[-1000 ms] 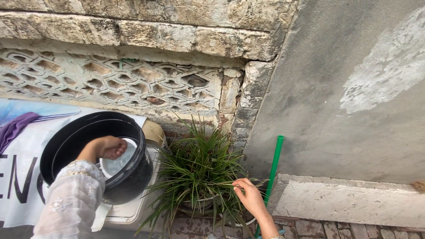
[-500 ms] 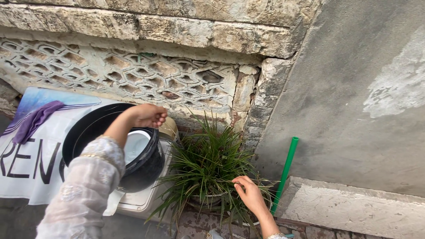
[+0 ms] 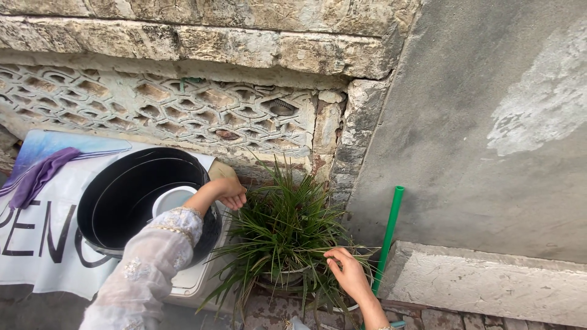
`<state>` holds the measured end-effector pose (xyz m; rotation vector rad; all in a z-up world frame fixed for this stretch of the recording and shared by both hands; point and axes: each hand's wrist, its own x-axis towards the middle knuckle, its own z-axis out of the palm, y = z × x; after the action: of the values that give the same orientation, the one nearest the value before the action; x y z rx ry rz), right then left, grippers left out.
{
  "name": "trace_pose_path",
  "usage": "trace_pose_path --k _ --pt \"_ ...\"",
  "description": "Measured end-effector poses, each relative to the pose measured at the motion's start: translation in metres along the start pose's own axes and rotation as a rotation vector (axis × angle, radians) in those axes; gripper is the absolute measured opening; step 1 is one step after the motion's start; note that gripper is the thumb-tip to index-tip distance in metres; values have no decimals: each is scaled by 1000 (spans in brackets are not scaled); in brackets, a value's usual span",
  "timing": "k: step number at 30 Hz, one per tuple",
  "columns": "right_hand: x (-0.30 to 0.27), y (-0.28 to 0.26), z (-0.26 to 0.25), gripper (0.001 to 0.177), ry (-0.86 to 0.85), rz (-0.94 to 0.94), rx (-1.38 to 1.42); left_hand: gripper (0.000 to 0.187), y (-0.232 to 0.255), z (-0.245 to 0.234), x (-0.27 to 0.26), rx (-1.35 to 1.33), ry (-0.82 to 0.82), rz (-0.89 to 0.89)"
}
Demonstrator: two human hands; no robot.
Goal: The person is plucking dead leaves or cleaning a small green plant and then wiping the rim of a nearby water bucket.
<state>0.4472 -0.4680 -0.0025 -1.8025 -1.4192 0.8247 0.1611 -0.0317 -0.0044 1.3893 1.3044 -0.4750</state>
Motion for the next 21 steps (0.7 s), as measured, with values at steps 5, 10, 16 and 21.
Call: trace_pose_path --k 5,10,16,21 --pt "-1 5 0 23 -16 15 -7 39 -21 32 14 103 121 70" --pt "-9 -8 -3 22 -36 56 -31 40 -29 48 16 176 154 54" --pt "-11 -5 -1 22 -46 77 -19 44 -18 56 -28 388 203 33" --pt "-9 4 4 22 -49 87 -49 57 20 69 -160 577 654 455"
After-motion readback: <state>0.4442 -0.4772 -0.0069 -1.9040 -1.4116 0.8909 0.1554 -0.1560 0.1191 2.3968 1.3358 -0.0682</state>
